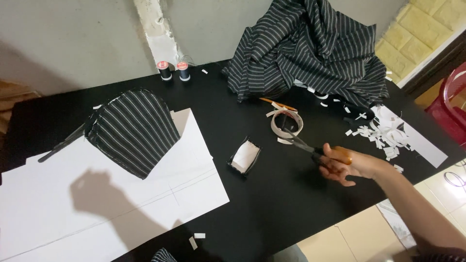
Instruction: Aligning and attaching striped fabric pieces to a paper template using adhesive tape and scissors.
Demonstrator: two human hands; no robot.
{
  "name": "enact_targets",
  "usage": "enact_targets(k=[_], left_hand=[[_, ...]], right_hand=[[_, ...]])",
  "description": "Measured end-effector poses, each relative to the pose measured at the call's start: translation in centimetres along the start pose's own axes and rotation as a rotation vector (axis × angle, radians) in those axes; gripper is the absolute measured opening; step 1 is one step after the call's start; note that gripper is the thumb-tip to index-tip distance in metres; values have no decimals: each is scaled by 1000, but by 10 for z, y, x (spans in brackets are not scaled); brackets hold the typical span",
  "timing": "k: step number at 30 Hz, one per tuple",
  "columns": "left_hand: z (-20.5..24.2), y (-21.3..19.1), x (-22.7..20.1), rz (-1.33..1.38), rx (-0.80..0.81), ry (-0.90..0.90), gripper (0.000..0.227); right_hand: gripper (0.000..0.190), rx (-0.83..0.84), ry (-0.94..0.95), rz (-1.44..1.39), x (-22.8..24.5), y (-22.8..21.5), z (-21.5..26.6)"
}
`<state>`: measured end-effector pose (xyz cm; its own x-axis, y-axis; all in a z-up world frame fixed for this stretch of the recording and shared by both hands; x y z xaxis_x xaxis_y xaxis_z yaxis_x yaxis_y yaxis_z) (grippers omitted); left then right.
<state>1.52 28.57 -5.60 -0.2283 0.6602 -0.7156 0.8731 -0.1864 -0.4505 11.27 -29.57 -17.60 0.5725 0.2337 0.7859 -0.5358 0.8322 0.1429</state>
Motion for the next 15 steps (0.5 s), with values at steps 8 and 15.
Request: enact_targets(k=[8, 15], left_hand=[[31, 44, -27, 95, -9, -43, 39], [49, 66, -34, 175, -23, -87, 37]], right_hand=[[67, 26, -105, 24, 14, 27, -26], [54, -86, -163, 149, 1, 2, -45]])
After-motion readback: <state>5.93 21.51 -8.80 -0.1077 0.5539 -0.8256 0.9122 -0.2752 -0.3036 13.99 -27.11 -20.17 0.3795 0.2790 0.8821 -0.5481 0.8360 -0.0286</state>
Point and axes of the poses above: each hand's wrist, its own z-axis away from the middle knuckle, its own y-axis out of the palm, x = y × z, the point moved 3 cm from there along -z, towards the middle knuckle, and after that the axes turned 10 degrees about -z, right-handed, at the moved point
